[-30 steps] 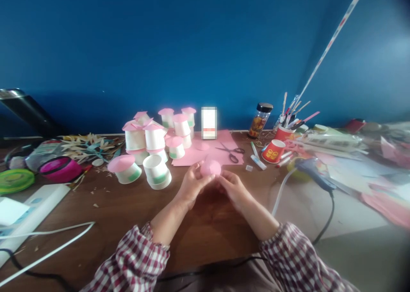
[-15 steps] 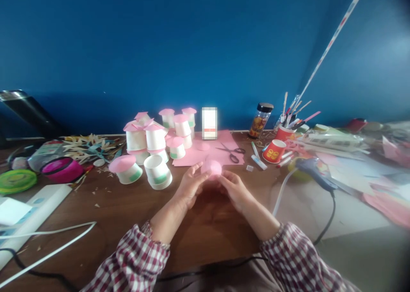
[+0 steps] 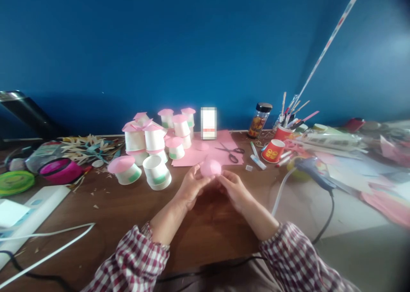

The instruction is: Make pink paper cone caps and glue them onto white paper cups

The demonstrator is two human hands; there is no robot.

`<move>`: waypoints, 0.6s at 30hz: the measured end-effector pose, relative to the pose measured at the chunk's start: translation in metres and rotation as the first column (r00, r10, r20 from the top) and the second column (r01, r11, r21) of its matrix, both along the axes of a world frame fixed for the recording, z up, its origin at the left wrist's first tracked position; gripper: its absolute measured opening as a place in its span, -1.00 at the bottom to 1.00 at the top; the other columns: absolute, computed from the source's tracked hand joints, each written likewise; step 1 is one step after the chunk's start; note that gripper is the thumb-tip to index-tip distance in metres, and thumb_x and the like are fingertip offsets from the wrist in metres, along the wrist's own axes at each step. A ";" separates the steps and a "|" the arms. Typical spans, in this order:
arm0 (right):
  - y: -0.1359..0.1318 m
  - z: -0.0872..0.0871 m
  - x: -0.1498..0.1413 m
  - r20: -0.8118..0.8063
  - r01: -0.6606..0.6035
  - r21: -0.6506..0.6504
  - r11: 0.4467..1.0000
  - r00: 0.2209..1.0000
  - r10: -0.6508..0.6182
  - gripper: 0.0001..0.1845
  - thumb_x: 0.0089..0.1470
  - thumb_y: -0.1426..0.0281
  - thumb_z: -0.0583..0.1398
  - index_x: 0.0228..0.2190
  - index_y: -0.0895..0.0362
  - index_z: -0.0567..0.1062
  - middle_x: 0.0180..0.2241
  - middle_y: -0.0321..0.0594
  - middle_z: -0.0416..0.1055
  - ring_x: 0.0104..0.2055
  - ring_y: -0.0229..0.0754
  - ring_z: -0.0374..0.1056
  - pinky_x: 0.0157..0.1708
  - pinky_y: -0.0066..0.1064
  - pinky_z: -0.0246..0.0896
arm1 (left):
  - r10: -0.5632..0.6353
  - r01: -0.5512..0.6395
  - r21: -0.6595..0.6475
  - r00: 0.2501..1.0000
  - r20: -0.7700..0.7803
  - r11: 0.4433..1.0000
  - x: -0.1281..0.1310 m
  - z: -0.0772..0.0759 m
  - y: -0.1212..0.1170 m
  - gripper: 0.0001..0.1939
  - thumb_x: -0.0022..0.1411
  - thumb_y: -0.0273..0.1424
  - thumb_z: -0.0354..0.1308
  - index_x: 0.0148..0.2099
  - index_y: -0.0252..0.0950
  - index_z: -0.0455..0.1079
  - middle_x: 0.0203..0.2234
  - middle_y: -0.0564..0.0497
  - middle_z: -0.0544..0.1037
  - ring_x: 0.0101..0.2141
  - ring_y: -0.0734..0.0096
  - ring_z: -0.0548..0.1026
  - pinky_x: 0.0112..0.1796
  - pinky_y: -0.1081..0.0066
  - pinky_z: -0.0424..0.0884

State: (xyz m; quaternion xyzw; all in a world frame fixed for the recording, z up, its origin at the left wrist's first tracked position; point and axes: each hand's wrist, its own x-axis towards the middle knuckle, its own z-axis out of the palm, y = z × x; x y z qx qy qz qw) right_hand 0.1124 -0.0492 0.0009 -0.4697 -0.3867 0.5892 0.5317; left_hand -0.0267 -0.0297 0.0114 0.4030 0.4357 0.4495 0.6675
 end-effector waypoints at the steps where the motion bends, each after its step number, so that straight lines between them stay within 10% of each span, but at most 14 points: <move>1: 0.000 0.000 0.000 0.004 -0.008 0.001 1.000 1.000 0.008 -0.65 -0.19 0.16 0.31 -0.54 0.17 0.39 -0.63 -0.38 0.24 -0.58 -0.39 0.11 -0.58 -0.53 -0.05 | -0.015 0.015 0.013 1.000 0.000 1.000 0.000 -0.001 0.000 -0.19 -0.11 -0.35 0.35 0.20 -0.23 0.13 -0.37 0.00 0.50 -0.61 0.65 0.32 -0.69 0.65 0.06; 18: 0.000 0.003 0.005 -0.011 -0.001 -0.034 0.999 1.000 0.001 -0.65 -0.23 0.15 0.32 -0.50 0.15 0.39 -0.61 -0.39 0.25 -0.58 -0.37 0.13 -0.56 -0.50 0.02 | 0.032 -0.029 0.095 0.999 -0.033 0.995 0.003 -0.007 0.000 -0.06 -0.17 -0.26 0.38 0.23 -0.23 0.03 -0.46 0.06 0.48 -0.67 0.69 0.25 -0.67 0.62 0.07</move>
